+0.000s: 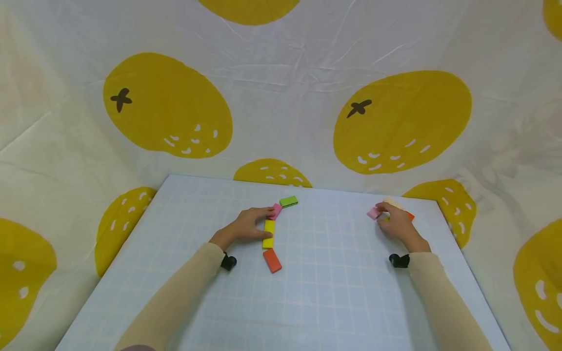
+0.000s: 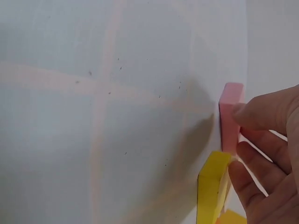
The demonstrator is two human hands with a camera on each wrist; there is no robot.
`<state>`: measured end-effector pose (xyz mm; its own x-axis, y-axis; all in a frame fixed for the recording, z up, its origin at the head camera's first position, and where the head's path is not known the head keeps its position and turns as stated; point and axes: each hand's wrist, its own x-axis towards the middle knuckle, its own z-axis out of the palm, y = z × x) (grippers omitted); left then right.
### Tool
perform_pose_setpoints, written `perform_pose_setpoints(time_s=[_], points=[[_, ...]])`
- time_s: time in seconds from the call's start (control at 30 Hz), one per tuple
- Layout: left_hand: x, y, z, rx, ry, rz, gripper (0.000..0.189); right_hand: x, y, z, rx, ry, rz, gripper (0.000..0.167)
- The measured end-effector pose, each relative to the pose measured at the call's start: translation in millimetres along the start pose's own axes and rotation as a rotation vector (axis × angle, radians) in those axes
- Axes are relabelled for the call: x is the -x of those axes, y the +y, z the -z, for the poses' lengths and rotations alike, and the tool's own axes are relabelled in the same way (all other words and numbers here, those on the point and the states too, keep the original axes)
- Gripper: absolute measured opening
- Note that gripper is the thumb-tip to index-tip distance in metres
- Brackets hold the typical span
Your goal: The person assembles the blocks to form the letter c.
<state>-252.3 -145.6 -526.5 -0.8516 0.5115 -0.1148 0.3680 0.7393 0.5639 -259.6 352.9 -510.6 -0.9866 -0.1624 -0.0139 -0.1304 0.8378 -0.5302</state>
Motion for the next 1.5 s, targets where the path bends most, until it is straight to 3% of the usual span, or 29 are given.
perform_pose_setpoints(time_s=[0.13, 0.37, 0.6, 1.1, 1.5], points=[[-0.6, -0.3, -0.5, -0.004, 0.001, 0.005, 0.08, 2.4, -10, 1, 0.004, -0.029, 0.004, 0.045], [-0.4, 0.6, -0.9, 0.0, 0.0, 0.026, 0.081, 3.8, -20, -2, -0.02, -0.013, 0.064, 0.048], [0.0, 1.4, -3.9, 0.026, -0.001, 0.035, 0.08, -0.5, -19, -13, -0.022, -0.063, -0.015, 0.057], [2.6, 5.2, -2.3, 0.034, -0.001, 0.047, 0.079, 1.1, -19, -34, -0.072, -0.067, -0.032, 0.058], [3.6, 5.1, -2.5, 0.039, 0.006, 0.057, 0.079, 0.7, -27, -38, -0.08, -0.085, -0.05, 0.053]])
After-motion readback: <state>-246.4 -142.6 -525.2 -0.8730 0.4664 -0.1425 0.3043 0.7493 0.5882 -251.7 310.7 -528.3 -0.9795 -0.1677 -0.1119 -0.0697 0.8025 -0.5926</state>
